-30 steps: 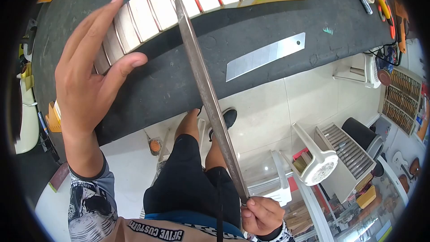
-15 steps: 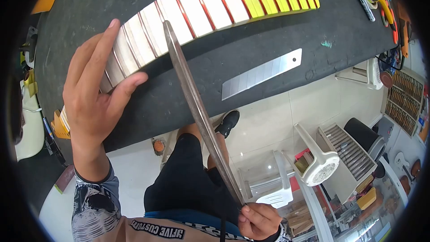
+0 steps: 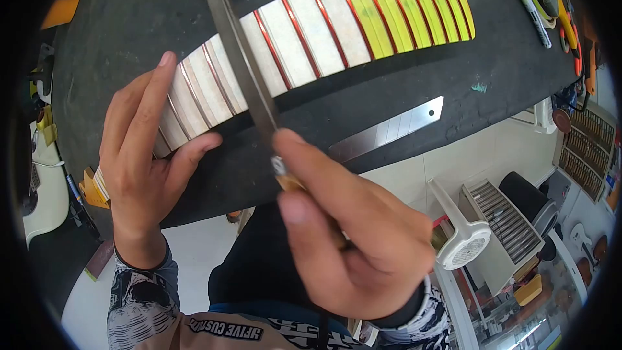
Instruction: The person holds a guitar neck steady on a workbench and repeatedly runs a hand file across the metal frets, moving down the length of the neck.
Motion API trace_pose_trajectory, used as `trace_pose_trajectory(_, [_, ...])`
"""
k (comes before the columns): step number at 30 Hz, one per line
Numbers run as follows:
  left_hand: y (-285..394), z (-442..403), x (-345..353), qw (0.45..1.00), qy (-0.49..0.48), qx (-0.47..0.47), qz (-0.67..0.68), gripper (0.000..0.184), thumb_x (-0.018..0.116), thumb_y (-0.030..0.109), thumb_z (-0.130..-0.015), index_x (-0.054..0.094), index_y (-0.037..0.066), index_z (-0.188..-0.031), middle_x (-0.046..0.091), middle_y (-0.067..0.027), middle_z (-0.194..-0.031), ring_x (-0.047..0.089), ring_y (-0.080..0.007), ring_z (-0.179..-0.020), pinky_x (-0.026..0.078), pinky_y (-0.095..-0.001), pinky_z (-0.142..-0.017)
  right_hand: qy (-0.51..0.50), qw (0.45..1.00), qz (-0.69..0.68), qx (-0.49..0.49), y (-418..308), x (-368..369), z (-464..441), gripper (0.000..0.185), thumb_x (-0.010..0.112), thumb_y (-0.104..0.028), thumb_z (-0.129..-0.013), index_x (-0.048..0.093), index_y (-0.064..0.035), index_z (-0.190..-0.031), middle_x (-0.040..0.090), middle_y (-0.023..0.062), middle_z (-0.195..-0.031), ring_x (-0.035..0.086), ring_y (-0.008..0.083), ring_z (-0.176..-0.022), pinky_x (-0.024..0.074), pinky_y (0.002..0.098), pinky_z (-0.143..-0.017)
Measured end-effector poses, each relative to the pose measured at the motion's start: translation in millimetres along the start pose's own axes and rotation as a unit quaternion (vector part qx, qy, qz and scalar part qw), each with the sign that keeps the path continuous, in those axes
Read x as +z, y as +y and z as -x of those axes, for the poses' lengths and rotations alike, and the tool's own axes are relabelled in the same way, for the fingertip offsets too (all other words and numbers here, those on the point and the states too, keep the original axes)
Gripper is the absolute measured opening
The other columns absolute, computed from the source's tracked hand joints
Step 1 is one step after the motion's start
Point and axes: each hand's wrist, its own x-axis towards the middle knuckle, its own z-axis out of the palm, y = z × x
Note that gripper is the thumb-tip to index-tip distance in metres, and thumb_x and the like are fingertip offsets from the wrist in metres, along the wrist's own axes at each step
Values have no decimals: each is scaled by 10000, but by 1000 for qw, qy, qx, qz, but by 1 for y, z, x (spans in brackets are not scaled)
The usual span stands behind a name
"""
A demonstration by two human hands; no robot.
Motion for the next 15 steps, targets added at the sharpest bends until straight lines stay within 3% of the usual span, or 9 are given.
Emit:
trace_pose_trajectory(3, [-2,-4,3,999,24,40,-2,696,748,406,-730,588,10,-1279,625,-171,-1160,602,-329,-1046,498,-390,-868,-17,995,100,11,0,-29,30,420,661,41,-787,636,21,-1205,657,140,-744,631,194,-588,513,264,-576])
trace_pose_trajectory(7, [0,-7,1,987,-4,156,-36,606,688,428,-770,621,61,-1248,605,-141,-1240,568,-379,-1131,491,-431,-906,-1,979,183,-88,26,-56,108,488,672,22,-735,607,-33,-1216,641,114,-707,602,219,-544,494,286,-511])
trace_pose_trajectory(9, [1,-8,2,982,-25,182,-39,566,653,442,-788,638,88,-1229,603,-115,-1271,556,-408,-1156,487,-454,-920,-15,973,209,-98,34,-64,144,480,622,-59,-832,546,-43,-1307,605,105,-688,557,217,-532,455,299,-518])
trace_pose_trajectory(15, [0,-10,0,983,-33,182,-22,639,655,480,-750,624,79,-1246,612,-101,-1269,555,-430,-1164,483,-467,-951,-54,951,298,-68,20,-69,185,590,634,-16,-741,531,-111,-1314,608,108,-773,577,267,-601,484,360,-588])
